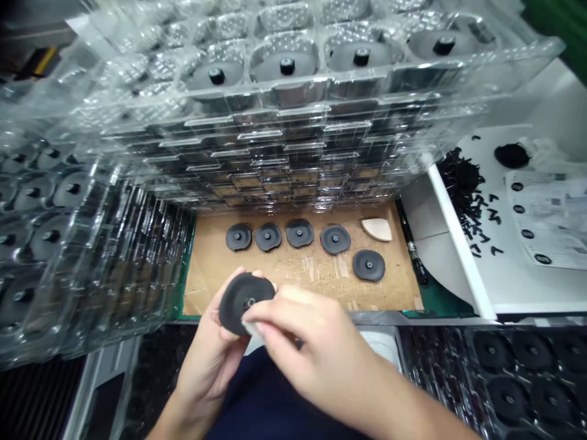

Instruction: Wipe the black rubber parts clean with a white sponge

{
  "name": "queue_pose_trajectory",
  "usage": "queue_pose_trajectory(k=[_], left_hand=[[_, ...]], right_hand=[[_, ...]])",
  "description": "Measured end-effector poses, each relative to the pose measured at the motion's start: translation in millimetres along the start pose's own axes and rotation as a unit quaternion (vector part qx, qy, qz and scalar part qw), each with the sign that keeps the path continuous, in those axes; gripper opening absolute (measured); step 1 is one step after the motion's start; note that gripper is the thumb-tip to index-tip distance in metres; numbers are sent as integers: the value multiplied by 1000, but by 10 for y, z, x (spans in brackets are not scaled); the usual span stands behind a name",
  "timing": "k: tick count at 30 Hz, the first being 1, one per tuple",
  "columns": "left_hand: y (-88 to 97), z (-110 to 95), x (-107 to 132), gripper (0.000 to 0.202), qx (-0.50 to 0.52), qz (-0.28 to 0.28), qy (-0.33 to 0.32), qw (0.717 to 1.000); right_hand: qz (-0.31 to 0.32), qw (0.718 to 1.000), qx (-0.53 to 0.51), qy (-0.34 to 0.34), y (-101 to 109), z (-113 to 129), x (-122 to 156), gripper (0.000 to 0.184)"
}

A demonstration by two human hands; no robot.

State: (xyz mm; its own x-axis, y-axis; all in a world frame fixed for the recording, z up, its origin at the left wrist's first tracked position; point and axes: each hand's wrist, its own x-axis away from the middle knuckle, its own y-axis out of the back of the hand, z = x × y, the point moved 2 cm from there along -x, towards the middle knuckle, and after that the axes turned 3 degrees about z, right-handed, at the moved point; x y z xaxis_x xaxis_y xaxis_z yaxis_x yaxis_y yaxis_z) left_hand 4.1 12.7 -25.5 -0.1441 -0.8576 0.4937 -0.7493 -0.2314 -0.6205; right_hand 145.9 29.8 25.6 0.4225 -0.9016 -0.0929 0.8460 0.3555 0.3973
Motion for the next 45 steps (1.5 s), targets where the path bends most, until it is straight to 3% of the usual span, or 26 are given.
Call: queue_pose_trajectory(k=[4,7,9,14,18,22,29,41,45], left_hand=[[-23,-3,-16,57,24,-14,-10,1000],[-39,-15,-7,54,27,-30,1,999],[-27,-27,2,52,29,-29,3,999],[33,-26,8,60,44,-2,-15,999],[37,-23,6,56,50,4,-5,999],[33,-37,-13,56,54,14,-1,998],[66,-11,-42,64,61,-4,10,998],[80,62,-4,63,43,8,19,999],[51,58,18,62,28,34,37,998]], right_hand=[[-52,992,111,-8,63,-8,81,18],[-35,998,47,13,29,27,35,18],[-13,1000,-21,-12,19,-28,-10,18],[-135,979,35,-150,57,-556,33,19],[-99,969,83,-209,-106,-1069,240,23],[-95,962,134,-219,-337,-1325,456,26],[-119,954,204,-185,-559,-1384,587,36],[-81,979,142,-125,-478,-1260,461,29],[-109,979,129,-118,-275,-1157,307,26]])
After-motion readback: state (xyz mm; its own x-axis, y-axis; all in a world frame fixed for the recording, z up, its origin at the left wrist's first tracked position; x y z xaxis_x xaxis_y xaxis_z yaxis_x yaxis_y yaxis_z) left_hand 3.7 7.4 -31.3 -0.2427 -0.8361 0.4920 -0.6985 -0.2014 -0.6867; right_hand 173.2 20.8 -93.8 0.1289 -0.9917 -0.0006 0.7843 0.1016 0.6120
